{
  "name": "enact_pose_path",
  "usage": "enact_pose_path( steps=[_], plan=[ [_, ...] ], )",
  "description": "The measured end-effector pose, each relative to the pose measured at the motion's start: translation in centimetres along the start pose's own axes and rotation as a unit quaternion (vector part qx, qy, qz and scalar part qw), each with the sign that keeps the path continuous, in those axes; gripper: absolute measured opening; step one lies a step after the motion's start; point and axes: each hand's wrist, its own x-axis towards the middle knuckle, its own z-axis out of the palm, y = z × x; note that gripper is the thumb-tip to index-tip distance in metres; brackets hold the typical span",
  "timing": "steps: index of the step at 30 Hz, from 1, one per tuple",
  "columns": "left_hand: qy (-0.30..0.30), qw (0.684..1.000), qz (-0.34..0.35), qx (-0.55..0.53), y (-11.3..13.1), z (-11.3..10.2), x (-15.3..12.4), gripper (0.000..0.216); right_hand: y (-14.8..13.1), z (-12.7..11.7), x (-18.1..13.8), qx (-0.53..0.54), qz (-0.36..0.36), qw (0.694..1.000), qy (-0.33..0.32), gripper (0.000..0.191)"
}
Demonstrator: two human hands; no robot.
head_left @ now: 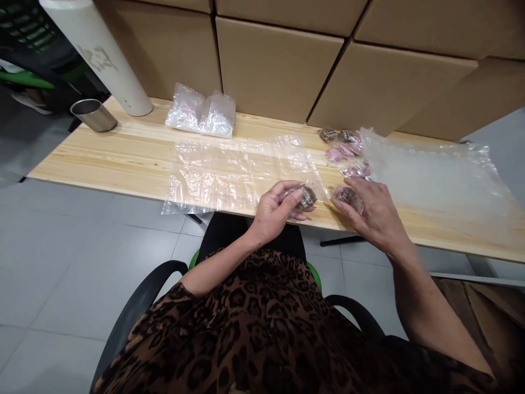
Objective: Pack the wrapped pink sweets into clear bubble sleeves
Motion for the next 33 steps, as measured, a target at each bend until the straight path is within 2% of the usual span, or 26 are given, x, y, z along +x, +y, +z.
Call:
enact_pose_path(
  steps=[3,5,8,10,11,13,15,17,19,23,25,27,30,33],
  plan=[
    [0.013,1.0,0.002,-0.022,0.4,-0.3,-0.4,0.058,2.6,0.9,-0.7,-0.106,-0.013,0.994,-0.031,0.045],
    [0.02,1.0,0.008,-0.021,0.4,-0.3,-0.5,0.058,3.2,1.5,-1.1,-0.111,-0.01,0.994,-0.007,0.043],
    [0.043,0.998,0.037,-0.016,0.2,-0.4,-0.6,0.058,2.3,1.5,-1.5,-0.048,0.038,0.996,0.066,0.037],
    [0.062,0.996,0.068,-0.018,0.0,-0.5,-0.7,0.057,0.4,1.1,-1.6,0.07,0.096,0.982,0.147,0.03],
    [0.069,0.994,0.084,-0.022,-0.1,-0.4,-0.7,0.057,-0.8,0.9,-1.5,0.155,0.121,0.961,0.193,0.027],
    [0.078,0.99,0.112,-0.029,-0.5,-0.1,-0.7,0.056,-3.8,1.1,-1.2,0.346,0.144,0.893,0.249,0.022],
    [0.075,0.988,0.135,-0.031,-0.9,0.5,-0.7,0.054,-6.8,2.1,-0.7,0.492,0.143,0.823,0.244,0.018],
    [0.074,0.984,0.158,-0.025,-1.4,1.1,-0.9,0.053,-9.4,3.6,-0.1,0.554,0.141,0.787,0.231,0.017],
    [0.083,0.981,0.175,-0.022,-1.7,1.5,-1.1,0.052,-11.0,5.3,0.4,0.552,0.137,0.783,0.252,0.017],
    [0.1,0.979,0.172,-0.032,-1.7,1.6,-2.0,0.053,-12.0,7.4,0.4,0.47,0.125,0.826,0.285,0.017],
    [0.096,0.98,0.175,-0.023,-1.7,1.6,-2.4,0.054,-12.0,7.9,0.0,0.45,0.134,0.836,0.285,0.02],
    [0.092,0.979,0.183,-0.012,-1.9,1.9,-2.8,0.055,-12.3,8.4,-0.4,0.451,0.156,0.826,0.3,0.027],
    [0.1,0.977,0.187,-0.004,-2.5,2.6,-3.3,0.053,-13.1,9.2,-0.6,0.436,0.184,0.8,0.369,0.03],
    [0.121,0.974,0.193,-0.008,-3.1,3.0,-3.6,0.052,-13.8,9.9,-0.7,0.409,0.178,0.796,0.409,0.028]
  ],
)
